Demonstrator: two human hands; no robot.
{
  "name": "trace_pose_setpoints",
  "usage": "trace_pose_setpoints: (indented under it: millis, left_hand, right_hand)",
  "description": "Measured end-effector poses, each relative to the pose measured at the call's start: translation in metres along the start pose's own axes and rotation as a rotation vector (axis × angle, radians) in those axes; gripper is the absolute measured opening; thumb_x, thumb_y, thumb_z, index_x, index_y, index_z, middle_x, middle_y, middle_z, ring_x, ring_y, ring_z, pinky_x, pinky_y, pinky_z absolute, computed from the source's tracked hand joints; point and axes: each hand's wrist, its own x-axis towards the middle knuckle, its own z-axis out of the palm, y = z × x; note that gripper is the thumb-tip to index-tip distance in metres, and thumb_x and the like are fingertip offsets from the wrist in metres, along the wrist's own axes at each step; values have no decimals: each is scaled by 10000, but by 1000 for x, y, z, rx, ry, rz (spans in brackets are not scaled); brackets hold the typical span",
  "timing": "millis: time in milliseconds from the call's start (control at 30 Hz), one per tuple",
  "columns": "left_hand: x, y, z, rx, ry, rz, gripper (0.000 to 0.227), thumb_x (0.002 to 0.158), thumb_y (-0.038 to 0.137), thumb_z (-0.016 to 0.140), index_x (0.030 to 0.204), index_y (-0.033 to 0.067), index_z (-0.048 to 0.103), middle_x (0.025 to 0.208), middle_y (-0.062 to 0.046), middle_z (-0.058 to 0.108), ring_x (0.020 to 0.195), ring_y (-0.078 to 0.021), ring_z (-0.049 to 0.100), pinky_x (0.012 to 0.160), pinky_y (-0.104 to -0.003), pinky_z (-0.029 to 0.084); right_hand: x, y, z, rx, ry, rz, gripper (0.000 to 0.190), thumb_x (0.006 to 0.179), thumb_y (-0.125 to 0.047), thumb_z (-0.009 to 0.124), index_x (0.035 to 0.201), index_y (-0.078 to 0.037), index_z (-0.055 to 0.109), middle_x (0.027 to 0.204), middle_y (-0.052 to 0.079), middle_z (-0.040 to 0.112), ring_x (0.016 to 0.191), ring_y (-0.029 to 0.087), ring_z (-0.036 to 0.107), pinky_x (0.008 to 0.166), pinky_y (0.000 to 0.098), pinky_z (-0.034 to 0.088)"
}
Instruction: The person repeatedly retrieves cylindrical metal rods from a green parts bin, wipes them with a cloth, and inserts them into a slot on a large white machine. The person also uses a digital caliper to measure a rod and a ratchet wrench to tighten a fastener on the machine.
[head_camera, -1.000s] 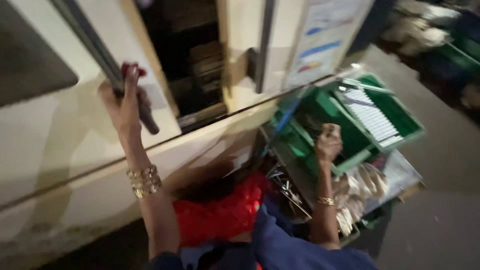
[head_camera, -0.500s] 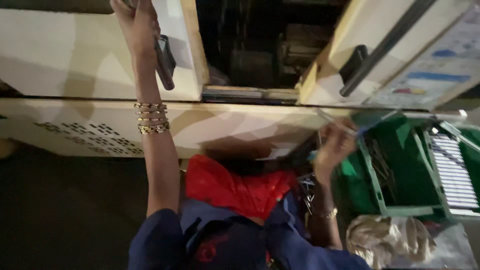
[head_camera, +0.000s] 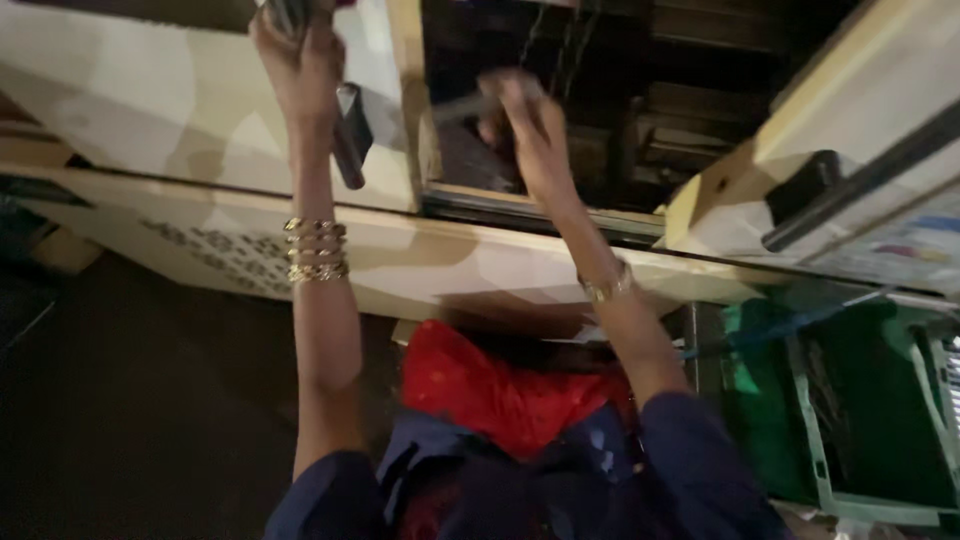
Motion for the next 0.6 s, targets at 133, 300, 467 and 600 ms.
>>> trace_pose_setpoints:
  millis: [133, 300, 467, 600]
  left_hand:
    - [4, -7, -13, 290, 43, 286, 529, 1174, 201, 768, 895, -31, 384, 815, -130, 430, 683, -221, 440, 588, -333, 441]
    - [6, 4, -20, -14, -122, 50, 347, 1129, 288, 683, 955, 7, 575, 752, -27, 610, 614, -131, 600, 539, -281, 492]
    - [7, 14, -15, 116, 8, -22, 402, 1056, 395, 741, 980, 35, 579, 676, 45, 497, 567, -49, 476, 511, -250, 399]
    - [4, 14, -14, 92, -31, 39, 411, 1001, 422, 744, 1116, 49, 616, 636, 67, 426, 550, -32, 388, 501, -236, 294]
  right_hand:
    - [97, 14, 65, -117, -255, -295, 426, 1183, -406, 462, 1222, -31, 659, 956, 50, 714, 837, 119, 730, 772, 290, 638]
    - [130, 32, 122, 37, -297, -124, 274, 1144, -215, 456, 1314, -33, 572, 869, 51, 701, 709, 115, 689, 655, 301, 613]
    - [134, 99, 52, 48, 169, -346, 265, 1081, -135, 551, 1329, -41, 536, 882, 49, 714, 703, 137, 724, 618, 306, 627]
    - [194, 191, -60, 90, 496, -167, 346, 1127, -325, 603, 1192, 7, 675, 845, 12, 614, 631, 96, 473, 557, 278, 394]
